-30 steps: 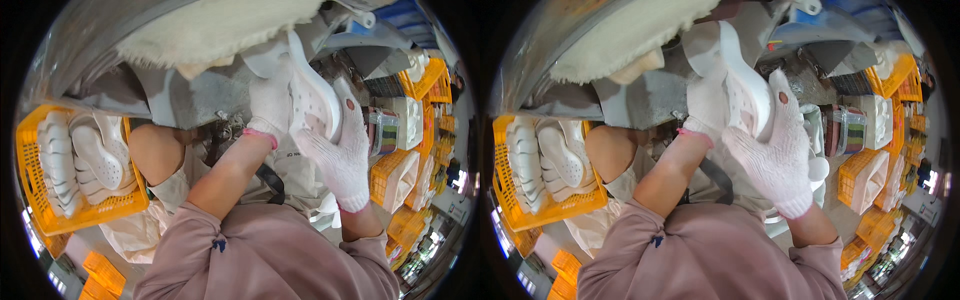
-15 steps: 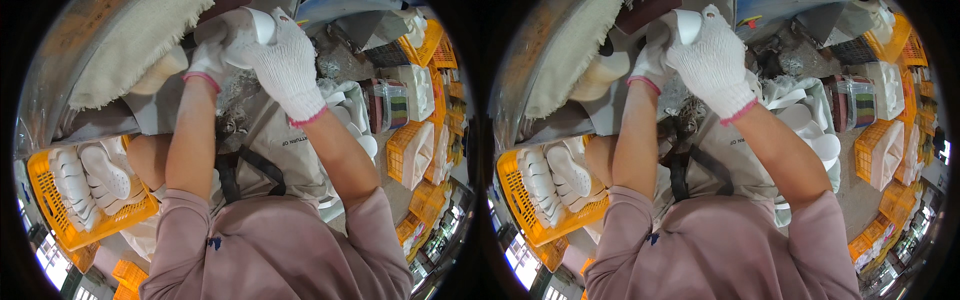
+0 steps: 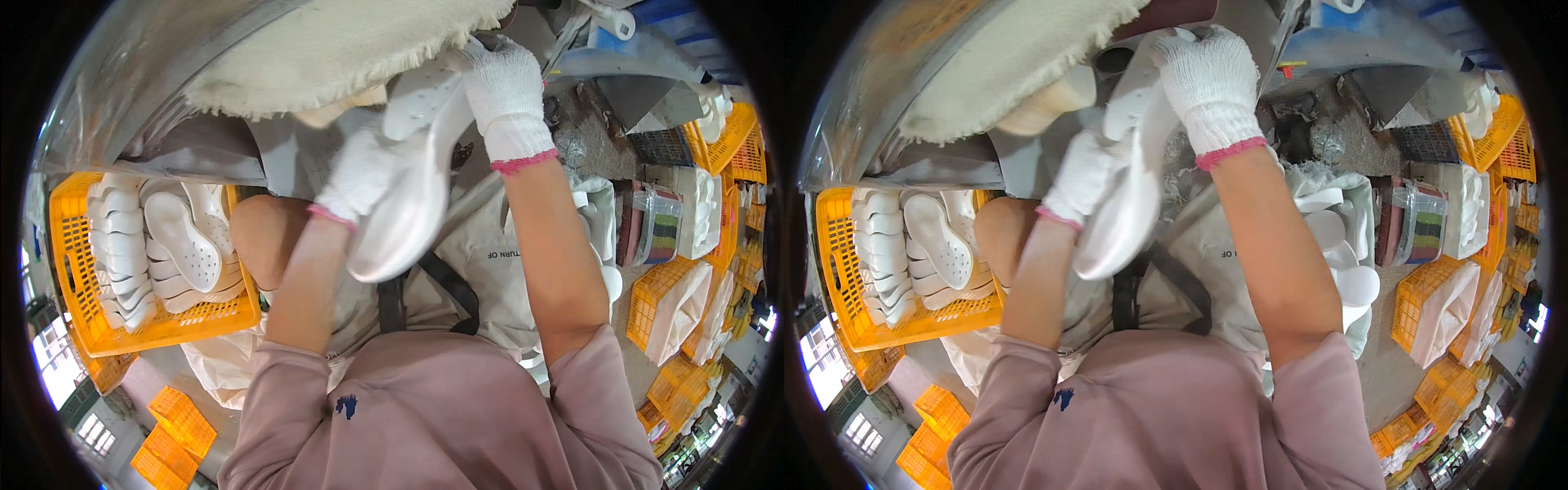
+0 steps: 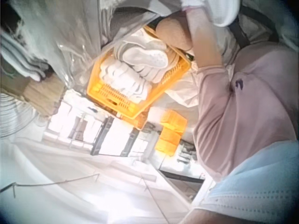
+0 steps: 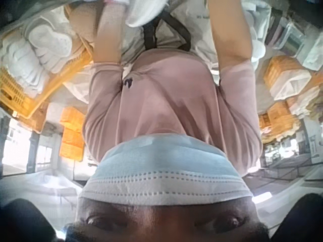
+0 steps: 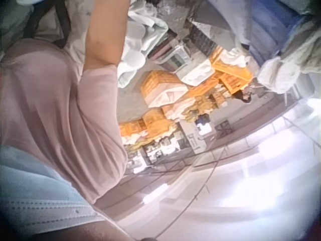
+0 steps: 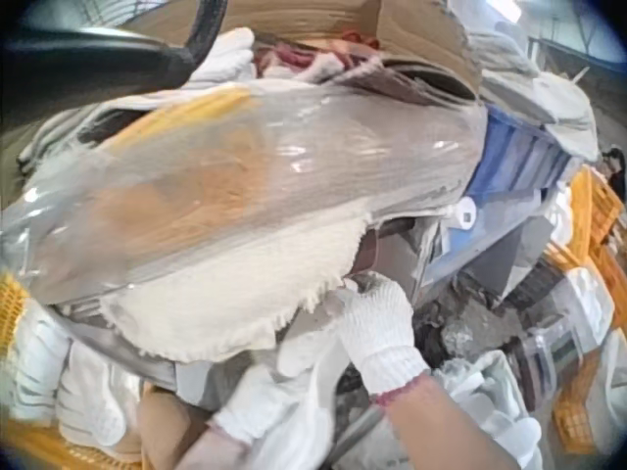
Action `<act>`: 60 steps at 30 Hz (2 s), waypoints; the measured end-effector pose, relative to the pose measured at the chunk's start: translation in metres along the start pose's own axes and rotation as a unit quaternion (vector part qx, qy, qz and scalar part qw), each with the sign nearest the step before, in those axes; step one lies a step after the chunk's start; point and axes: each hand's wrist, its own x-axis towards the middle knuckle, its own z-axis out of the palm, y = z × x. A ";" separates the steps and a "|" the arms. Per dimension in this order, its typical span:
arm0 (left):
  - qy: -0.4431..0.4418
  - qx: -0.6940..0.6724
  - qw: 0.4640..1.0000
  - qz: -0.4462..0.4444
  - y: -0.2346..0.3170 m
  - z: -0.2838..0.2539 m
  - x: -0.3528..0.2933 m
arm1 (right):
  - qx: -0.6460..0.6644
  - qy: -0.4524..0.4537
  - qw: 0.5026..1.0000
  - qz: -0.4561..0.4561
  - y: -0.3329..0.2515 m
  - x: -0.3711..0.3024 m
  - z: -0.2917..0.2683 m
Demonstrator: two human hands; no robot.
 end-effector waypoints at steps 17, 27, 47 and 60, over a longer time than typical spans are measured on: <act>-0.050 -0.639 0.764 -0.072 -0.010 0.027 -0.022 | -0.060 -0.266 0.940 -0.206 -0.082 -0.131 -0.089; 0.164 -0.071 0.967 0.179 -0.033 -0.012 0.060 | -0.068 -0.151 0.986 -0.015 -0.117 -0.074 -0.012; 0.242 -0.130 0.947 0.168 -0.057 -0.001 0.052 | 0.047 -0.076 0.979 0.184 -0.143 -0.060 0.008; 0.006 -0.406 0.908 -0.107 -0.031 0.006 0.036 | 0.346 -0.375 0.825 0.243 -0.110 -0.087 -0.057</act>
